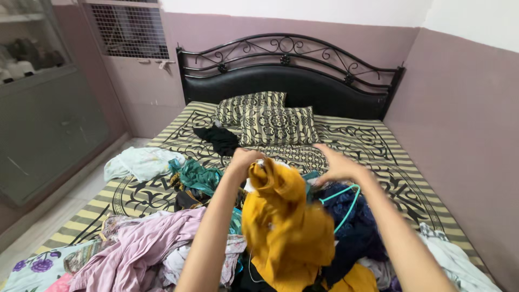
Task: The person picks up clothing items from a bed, places each one onto a plastic hanger, and then hangs them inside a closet.
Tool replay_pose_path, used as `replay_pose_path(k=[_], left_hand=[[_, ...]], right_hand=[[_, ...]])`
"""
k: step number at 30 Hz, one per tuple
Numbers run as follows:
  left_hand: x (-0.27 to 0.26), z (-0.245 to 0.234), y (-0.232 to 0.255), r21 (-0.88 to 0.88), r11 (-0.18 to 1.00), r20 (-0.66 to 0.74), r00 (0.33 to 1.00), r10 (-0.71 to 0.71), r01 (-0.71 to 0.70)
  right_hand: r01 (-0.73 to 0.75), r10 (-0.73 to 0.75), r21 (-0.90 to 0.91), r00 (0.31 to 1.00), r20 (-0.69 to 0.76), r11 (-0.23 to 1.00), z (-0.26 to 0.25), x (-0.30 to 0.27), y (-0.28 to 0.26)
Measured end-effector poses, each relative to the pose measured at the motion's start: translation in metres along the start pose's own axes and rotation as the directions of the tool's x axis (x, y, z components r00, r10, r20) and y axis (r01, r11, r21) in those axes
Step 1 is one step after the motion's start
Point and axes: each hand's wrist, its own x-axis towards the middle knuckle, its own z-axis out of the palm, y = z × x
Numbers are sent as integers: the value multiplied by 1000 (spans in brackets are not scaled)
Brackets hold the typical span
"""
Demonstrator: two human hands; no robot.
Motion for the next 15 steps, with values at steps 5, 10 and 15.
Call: replay_pose_path(k=[5,10,15], left_hand=[[-12,45,31,-243,970,-23,1000,5,-10],[-58,30,68,-20,953,-67,952,299,-301],[-69,-4,71,348,883,106,949,298,-316]], right_hand=[[69,-131,514,988,86,855,63,-2,-90],[-28,52,264,995,-84,964,94,1,-74],[-143,176,106,870,-460,984,121,5,-4]])
